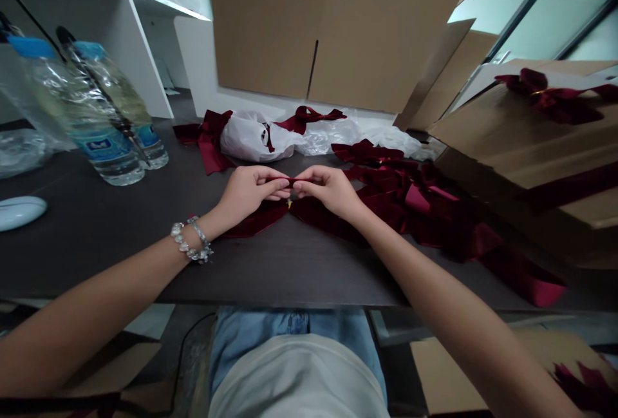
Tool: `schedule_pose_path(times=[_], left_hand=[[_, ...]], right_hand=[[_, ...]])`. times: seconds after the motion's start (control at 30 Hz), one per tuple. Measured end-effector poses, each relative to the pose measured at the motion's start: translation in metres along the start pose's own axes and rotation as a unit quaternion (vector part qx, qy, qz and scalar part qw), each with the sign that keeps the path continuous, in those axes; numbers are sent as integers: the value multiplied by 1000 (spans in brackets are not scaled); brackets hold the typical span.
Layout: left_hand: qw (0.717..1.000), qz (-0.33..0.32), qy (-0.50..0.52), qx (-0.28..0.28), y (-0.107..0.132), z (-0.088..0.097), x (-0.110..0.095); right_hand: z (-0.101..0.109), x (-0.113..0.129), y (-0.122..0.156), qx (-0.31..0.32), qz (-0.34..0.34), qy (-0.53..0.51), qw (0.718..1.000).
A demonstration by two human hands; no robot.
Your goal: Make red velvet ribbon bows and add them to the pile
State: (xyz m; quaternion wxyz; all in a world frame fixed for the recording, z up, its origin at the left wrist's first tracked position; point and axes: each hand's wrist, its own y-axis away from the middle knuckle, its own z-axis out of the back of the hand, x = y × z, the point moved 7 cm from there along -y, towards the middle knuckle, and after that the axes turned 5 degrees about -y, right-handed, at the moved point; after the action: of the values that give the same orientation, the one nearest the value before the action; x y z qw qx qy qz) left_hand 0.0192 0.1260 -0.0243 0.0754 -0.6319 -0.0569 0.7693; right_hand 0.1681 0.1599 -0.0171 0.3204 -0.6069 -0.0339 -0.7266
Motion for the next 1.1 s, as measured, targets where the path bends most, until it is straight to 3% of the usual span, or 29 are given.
schedule_pose_path(times=[0.13,0.37,0.7,0.8,0.93,1.1], left_hand=[[1000,11,-8,6,-1,1,0],[999,-27,-19,37,-4,2,3],[999,0,-37,5,-3,6,4],[996,-2,-80,-30,-1,11,2],[968,-42,-235,-73,5,17,-6],[955,-53,-285,-60,14,12,-8]], right_hand=[[0,-3,-3,14,-28,-30,999],[8,-5,-2,4,-40,-28,999],[7,-8,-3,8,-48,-34,998],[6,-7,-7,46,-73,-51,995],[6,-6,-15,153,-139,-59,977],[14,-5,-31,184,-161,7,970]])
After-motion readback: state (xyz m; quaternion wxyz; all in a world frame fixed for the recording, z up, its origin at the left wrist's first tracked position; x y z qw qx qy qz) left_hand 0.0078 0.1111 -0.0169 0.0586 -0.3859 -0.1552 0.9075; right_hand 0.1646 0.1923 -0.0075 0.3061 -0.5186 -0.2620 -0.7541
